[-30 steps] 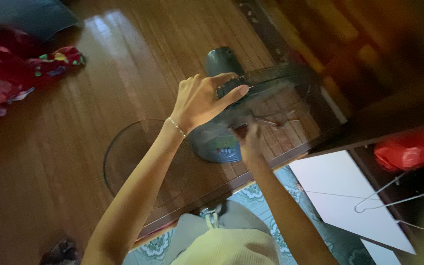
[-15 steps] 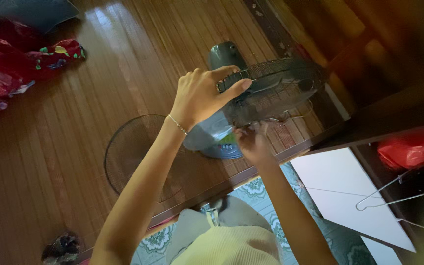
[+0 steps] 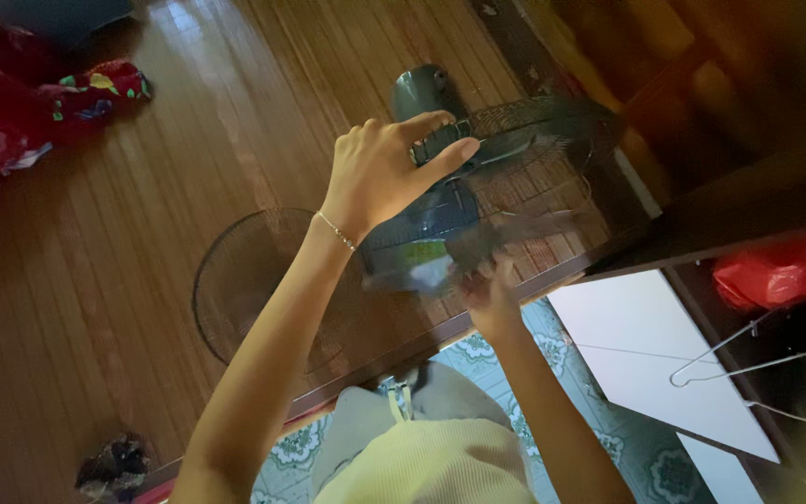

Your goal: The person assembles a table fan by attaching the front and rear wire cages to the fan head. They align the cages, secure the central nut, and adjust the fan's position on the wooden platform.

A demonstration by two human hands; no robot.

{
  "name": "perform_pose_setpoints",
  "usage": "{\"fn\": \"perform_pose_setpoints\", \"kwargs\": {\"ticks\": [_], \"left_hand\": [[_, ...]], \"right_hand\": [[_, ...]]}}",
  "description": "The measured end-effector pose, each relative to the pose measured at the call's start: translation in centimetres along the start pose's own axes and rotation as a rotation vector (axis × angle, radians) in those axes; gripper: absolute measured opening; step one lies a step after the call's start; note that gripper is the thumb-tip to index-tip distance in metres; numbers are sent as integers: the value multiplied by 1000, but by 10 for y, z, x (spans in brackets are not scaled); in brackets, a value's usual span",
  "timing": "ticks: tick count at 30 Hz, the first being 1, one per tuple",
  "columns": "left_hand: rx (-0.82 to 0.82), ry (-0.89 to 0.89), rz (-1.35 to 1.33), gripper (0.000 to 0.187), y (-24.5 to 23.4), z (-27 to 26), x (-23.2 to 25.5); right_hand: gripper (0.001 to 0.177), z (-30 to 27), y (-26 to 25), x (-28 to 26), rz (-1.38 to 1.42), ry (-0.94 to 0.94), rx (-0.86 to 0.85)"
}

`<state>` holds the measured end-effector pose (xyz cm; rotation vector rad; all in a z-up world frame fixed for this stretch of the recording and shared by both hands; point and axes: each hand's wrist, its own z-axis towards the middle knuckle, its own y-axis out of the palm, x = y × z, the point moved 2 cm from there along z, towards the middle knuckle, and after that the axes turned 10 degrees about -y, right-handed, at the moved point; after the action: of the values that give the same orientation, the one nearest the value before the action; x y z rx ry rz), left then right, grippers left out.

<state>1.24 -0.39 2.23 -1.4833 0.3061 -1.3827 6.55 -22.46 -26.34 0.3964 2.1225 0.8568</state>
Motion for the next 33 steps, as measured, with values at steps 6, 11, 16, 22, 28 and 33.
{"fn": "perform_pose_setpoints", "kwargs": {"ticks": [6, 11, 16, 22, 28, 33], "left_hand": [[17, 35, 14, 70, 4, 2, 1], [-4, 38, 19, 67, 4, 2, -3], [81, 87, -61, 66, 5, -2, -4], [100, 85, -68, 63, 4, -5, -2], [79, 82, -61, 65, 5, -2, -4], [93, 87, -68, 65, 4, -3, -5]], "right_hand": [[62, -56, -12, -11, 130, -38, -288], [88, -55, -35, -9, 229, 48, -159], [97, -41, -66, 4, 125, 126, -86], [109, -63, -55, -4, 35, 208, 71], [96, -72, -38, -14, 153, 151, -67], [86, -77, -33, -25, 328, 197, -277]]}}
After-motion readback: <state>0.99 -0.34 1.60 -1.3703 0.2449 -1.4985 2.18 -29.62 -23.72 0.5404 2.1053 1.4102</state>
